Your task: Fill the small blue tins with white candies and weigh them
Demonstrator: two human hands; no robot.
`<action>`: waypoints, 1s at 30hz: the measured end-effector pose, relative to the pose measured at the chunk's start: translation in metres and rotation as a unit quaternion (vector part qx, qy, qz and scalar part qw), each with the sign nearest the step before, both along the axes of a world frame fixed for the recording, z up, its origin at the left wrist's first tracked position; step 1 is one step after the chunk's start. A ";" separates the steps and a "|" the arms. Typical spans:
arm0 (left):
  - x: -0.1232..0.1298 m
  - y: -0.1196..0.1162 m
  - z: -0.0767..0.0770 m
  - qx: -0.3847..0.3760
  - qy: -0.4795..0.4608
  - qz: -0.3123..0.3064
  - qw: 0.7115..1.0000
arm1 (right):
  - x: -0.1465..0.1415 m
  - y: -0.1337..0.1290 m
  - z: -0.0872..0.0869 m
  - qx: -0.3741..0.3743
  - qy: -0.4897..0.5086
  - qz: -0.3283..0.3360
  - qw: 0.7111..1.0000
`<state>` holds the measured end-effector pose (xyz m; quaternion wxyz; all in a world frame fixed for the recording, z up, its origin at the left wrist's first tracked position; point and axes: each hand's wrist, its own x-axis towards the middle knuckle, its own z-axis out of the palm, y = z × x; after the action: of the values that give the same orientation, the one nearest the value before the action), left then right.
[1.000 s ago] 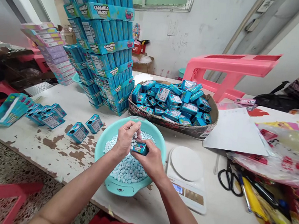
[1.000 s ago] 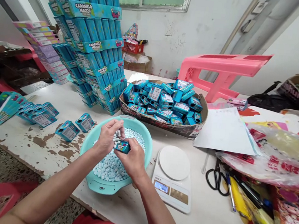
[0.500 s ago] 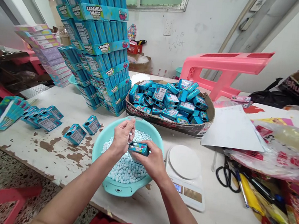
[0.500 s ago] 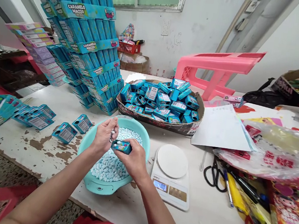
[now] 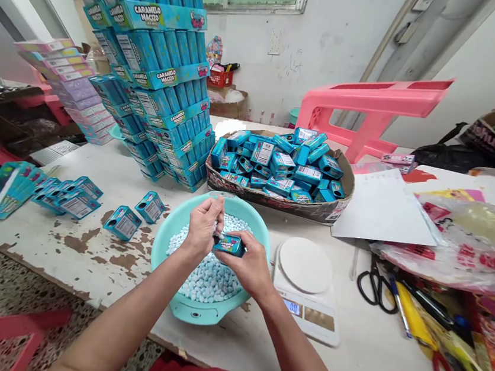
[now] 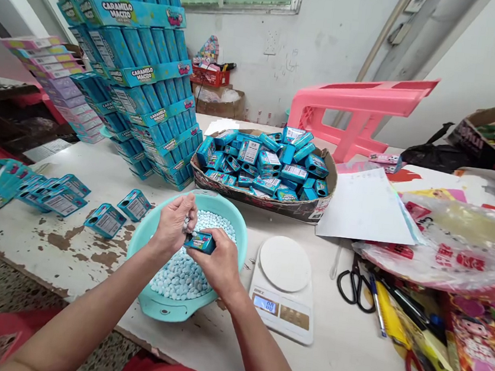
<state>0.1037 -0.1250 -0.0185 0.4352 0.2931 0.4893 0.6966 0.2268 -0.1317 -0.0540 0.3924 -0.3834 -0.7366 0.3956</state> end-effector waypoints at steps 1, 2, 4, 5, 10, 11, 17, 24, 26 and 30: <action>0.000 -0.001 -0.001 -0.001 0.011 -0.007 1.000 | 0.000 0.000 0.000 0.001 -0.002 0.001 1.000; 0.000 -0.002 -0.002 -0.005 0.030 -0.021 0.999 | 0.000 0.001 0.000 0.002 -0.005 0.002 1.000; -0.002 -0.004 -0.003 -0.024 0.093 -0.061 0.993 | 0.001 0.002 0.001 0.001 -0.009 0.002 1.000; -0.003 -0.004 -0.004 -0.035 0.126 -0.080 0.988 | 0.002 0.003 0.002 0.000 -0.007 -0.002 1.000; -0.014 -0.002 0.000 -0.047 0.109 -0.084 0.989 | 0.010 0.006 0.004 -0.021 0.017 -0.011 1.000; -0.017 -0.001 -0.001 -0.047 0.082 -0.069 0.993 | 0.013 0.007 0.004 -0.037 0.029 -0.003 0.999; -0.047 -0.005 -0.023 -0.098 0.235 -0.121 0.960 | 0.030 0.006 0.008 -0.131 0.147 -0.018 0.980; -0.077 0.059 -0.003 -0.116 0.602 -0.052 0.788 | 0.092 0.017 0.014 -0.104 0.161 -0.159 0.969; -0.087 0.107 0.009 -0.130 0.678 0.046 0.722 | 0.115 0.026 0.004 -0.095 0.129 -0.254 0.954; -0.102 0.199 0.019 -0.245 0.735 0.104 0.623 | 0.145 0.044 -0.032 -0.104 0.058 -0.329 0.937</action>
<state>0.0015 0.0738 0.0002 -0.0894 0.5376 0.8260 0.1440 0.3720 -0.0879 -0.0863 0.5004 -0.6192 -0.5005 0.3402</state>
